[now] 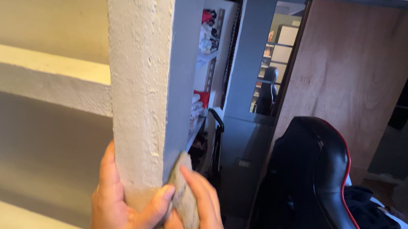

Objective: The person wipes the vertical edge of a white wooden shelf using a cloth. The hands move up and down along the edge, rubbing the surface repeatedly.

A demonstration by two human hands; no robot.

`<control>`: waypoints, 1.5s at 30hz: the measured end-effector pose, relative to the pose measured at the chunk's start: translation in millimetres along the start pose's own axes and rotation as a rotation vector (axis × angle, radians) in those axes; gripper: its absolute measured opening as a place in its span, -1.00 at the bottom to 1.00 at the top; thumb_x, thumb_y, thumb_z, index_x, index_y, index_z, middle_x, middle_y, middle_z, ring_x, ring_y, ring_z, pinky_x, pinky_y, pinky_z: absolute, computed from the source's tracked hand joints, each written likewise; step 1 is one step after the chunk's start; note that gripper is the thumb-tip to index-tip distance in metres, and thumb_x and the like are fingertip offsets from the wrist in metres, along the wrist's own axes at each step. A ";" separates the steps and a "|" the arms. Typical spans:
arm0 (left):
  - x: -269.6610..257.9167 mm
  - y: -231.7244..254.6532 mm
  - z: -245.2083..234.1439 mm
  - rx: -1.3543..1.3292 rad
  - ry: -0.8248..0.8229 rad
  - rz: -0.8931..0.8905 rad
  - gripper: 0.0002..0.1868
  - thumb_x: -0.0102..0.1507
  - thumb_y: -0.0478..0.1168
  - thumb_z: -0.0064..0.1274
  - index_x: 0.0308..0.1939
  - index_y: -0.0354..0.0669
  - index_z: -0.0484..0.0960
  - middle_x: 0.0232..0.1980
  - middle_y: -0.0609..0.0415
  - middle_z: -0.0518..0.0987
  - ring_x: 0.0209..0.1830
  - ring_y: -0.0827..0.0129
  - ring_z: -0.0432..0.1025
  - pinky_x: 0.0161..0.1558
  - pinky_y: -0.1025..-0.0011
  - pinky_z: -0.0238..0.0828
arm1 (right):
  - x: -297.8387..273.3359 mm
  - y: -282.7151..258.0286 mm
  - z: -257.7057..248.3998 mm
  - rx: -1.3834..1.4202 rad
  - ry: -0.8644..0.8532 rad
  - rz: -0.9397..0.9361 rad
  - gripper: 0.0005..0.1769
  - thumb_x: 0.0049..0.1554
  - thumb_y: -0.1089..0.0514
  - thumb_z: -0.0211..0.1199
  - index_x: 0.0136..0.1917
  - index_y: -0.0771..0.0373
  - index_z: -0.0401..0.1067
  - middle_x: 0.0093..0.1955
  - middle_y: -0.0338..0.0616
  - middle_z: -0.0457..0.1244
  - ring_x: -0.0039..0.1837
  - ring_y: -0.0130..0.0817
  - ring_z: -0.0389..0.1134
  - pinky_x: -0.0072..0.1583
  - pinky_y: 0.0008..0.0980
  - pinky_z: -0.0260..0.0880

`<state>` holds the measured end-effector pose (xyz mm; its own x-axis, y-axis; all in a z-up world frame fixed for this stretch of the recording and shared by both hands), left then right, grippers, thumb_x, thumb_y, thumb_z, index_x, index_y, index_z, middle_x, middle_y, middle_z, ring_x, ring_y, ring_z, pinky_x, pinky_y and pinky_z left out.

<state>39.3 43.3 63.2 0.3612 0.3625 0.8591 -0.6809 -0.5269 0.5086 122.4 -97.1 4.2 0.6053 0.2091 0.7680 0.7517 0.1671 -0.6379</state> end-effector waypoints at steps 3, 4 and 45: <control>1.4 -5.1 0.0 -0.044 0.004 -0.006 0.01 0.09 -0.30 0.28 0.52 -0.39 0.04 0.20 -0.16 0.61 0.14 0.30 0.56 0.17 0.32 0.47 | -4.4 29.6 5.6 0.032 0.040 0.122 -0.34 -0.05 0.40 0.23 0.36 0.28 0.41 0.34 0.03 0.23 0.44 -0.16 0.31 0.42 -0.26 0.16; 0.8 -6.1 0.1 -0.059 0.002 -0.005 0.01 0.09 -0.30 0.28 0.52 -0.38 0.04 0.20 -0.17 0.60 0.14 0.29 0.56 0.18 0.32 0.46 | -3.9 34.0 5.9 0.021 0.042 0.125 -0.34 -0.04 0.40 0.22 0.36 0.27 0.40 0.34 0.02 0.24 0.44 -0.16 0.29 0.42 -0.26 0.16; -0.4 -9.4 -1.6 -0.043 -0.005 0.035 0.05 0.08 -0.32 0.28 0.54 -0.37 0.00 0.24 -0.18 0.58 0.17 0.27 0.54 0.19 0.32 0.45 | -0.7 35.5 2.5 -0.064 0.056 0.075 -0.38 -0.05 0.37 0.18 0.32 0.29 0.43 0.33 0.06 0.32 0.41 -0.13 0.29 0.41 -0.26 0.22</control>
<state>44.6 49.4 57.9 0.3396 0.3404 0.8768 -0.7200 -0.5057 0.4752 148.0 -88.9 -19.1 0.6728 0.1638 0.7215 0.7179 0.0912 -0.6901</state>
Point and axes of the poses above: each hand's wrist, its own x-axis towards the middle knuckle, its own z-axis out of the palm, y = z × x, the point moved 9 cm from there along x, towards the middle knuckle
